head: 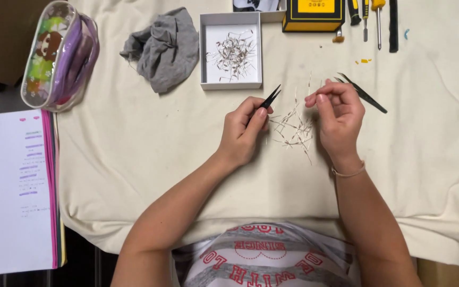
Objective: Bending small electronic or mechanical pins using tweezers at a repair station.
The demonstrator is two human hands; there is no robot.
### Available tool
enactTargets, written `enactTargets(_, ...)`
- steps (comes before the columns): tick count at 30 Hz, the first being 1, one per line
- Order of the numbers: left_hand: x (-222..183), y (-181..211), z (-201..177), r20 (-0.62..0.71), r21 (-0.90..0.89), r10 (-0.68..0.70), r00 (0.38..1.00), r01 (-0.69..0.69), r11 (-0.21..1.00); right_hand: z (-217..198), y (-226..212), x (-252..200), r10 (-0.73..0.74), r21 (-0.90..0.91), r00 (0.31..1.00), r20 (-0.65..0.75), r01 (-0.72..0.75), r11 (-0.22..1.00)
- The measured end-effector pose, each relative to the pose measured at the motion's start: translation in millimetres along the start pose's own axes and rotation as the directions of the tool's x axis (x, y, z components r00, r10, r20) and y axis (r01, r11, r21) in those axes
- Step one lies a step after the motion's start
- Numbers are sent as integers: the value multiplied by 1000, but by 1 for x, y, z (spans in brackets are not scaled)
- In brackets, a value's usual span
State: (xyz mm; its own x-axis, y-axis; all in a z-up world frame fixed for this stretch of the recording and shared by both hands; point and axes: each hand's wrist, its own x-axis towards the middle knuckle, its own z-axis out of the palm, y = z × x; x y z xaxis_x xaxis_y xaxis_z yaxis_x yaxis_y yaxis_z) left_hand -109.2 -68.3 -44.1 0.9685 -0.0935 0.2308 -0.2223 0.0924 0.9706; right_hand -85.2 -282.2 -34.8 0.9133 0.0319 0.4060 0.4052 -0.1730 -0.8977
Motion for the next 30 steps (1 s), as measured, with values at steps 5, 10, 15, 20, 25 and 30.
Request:
enactTargets(5,-5,-5,10,33,-11,-31,999,32,999,9,-2,-2,38,34,999,5,-38,999)
enactTargets(10,-13,-10,16,-19,-55,-55,998,54,997,8,9,-6,35,30,999,0,-35,999)
enactTargets(15,-25,-11,28,16,-51,-92,996,92,994,11,1,-6,8,17,1000,-29,-8,1000)
enactTargets(20,-23,-11,31,21,-10,-58,998,58,998,18,-15,-11,-54,35,998,-28,55,998)
enactTargets(25,-24,-15,32,-1,46,-19,1000,19,999,19,-18,-12,-139,3,990,-11,139,990)
enactTargets(30,-30,-24,37,-31,65,-23,999,26,998,13,-16,-12,-219,-131,975,33,221,966)
